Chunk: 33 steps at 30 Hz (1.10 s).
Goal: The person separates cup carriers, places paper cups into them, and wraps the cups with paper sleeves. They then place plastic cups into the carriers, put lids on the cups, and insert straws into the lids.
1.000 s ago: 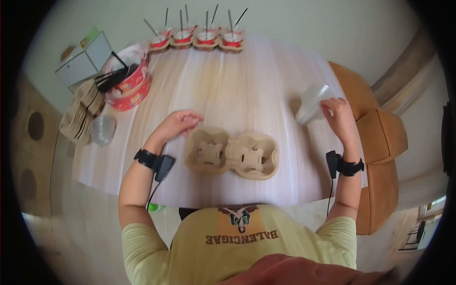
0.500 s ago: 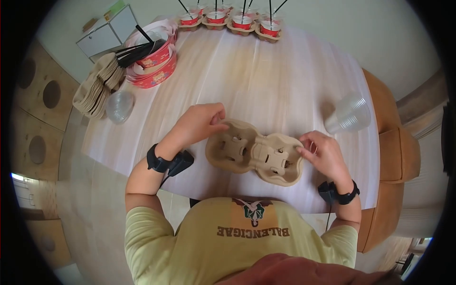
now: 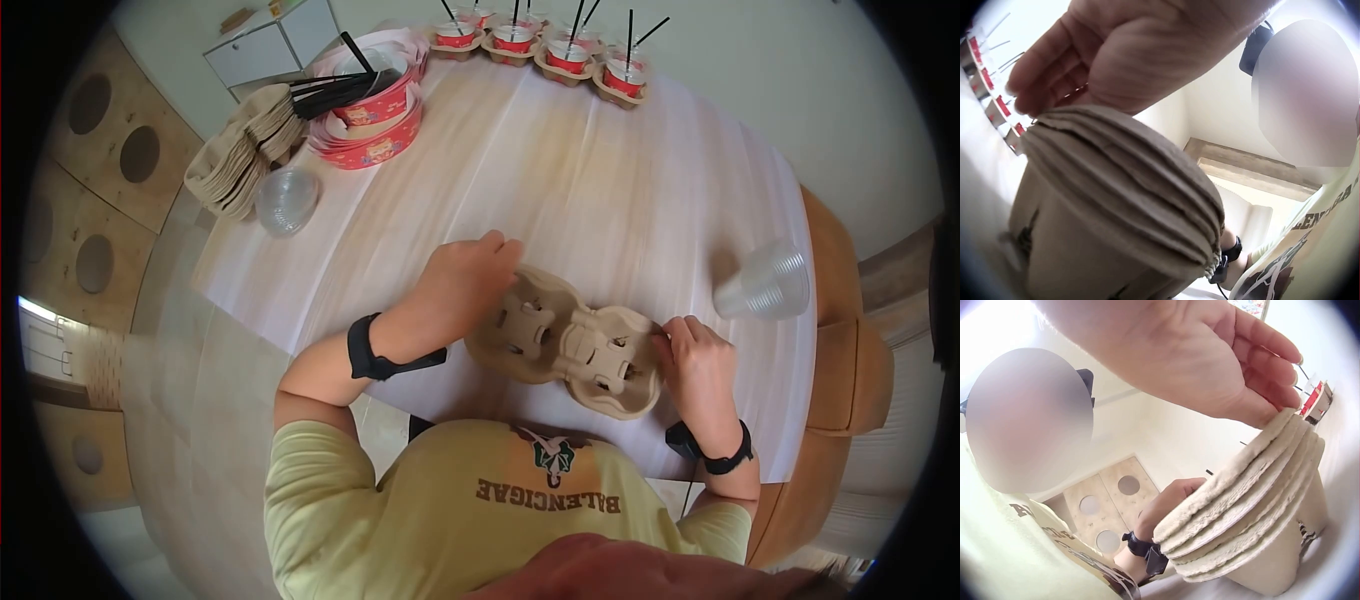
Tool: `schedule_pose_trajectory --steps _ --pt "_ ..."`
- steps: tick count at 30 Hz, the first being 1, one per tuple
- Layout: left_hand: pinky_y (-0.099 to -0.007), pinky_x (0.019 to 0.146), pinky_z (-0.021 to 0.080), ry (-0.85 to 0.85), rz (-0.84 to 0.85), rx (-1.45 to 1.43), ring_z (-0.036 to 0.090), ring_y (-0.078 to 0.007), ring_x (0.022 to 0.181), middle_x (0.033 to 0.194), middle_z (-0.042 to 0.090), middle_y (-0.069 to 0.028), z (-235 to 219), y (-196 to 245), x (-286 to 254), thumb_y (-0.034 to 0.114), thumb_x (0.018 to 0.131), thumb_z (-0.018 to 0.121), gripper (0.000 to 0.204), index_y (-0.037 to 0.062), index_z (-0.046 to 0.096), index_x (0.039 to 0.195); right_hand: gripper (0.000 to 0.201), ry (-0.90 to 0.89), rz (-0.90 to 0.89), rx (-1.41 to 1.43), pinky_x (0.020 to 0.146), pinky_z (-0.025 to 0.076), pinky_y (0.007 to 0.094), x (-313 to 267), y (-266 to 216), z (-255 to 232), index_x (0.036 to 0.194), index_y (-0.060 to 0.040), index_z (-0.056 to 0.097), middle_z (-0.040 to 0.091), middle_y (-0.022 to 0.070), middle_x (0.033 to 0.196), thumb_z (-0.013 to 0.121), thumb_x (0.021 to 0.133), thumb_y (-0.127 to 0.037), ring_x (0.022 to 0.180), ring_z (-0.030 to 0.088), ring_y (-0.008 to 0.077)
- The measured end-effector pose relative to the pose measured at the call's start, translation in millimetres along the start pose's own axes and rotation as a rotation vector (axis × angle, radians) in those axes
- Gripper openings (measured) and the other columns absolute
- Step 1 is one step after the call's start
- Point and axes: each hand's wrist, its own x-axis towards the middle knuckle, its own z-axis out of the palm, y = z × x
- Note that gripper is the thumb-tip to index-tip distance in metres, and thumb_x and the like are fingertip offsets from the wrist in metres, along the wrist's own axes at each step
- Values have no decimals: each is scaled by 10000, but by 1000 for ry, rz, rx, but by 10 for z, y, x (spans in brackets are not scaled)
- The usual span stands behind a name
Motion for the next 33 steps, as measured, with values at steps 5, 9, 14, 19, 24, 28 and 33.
schedule_pose_trajectory --steps 5,9,14,19,24,28,33 --pt "-397 516 437 -12 -24 86 539 -312 619 746 495 -102 38 55 -28 153 739 613 183 73 468 817 155 81 -3 54 486 432 351 -15 37 51 727 -68 504 520 77 650 649 687 -105 567 556 238" --pt "-399 532 437 -35 -50 81 544 -307 623 748 497 -99 -8 83 -20 148 736 611 182 70 473 825 161 -30 75 196 492 442 333 19 92 -21 726 -54 518 543 85 628 665 673 -93 553 567 232" --pt "-384 549 414 -78 -23 -95 545 -296 623 703 532 -98 -75 -33 38 151 707 654 208 59 489 793 147 -185 259 544 502 446 273 79 172 -32 704 -26 526 548 87 574 667 662 -39 509 555 189" --pt "-370 558 413 -178 -87 -256 533 -290 628 685 538 -114 -190 -48 84 141 714 646 202 46 497 811 120 -217 339 732 496 406 208 64 176 -90 776 -9 562 530 22 580 644 689 -1 525 512 80" --pt "-303 556 417 -325 -190 -508 531 -186 613 667 532 -64 -359 -121 145 157 758 627 188 38 507 841 176 -290 422 1211 535 383 162 59 281 -219 884 7 600 559 -43 680 596 713 44 608 486 8" --pt "-224 506 397 -59 -360 -1174 506 -74 604 667 519 25 -226 -222 201 171 836 576 142 47 532 890 137 -144 331 1285 567 393 165 340 481 -232 904 7 606 593 -34 753 577 770 15 636 490 4" --pt "-231 514 414 314 -415 -1343 530 -64 632 683 542 9 -307 -490 291 157 841 569 130 47 557 909 128 25 344 1356 522 359 149 857 617 87 915 -30 619 583 -50 718 596 806 -94 589 479 2"
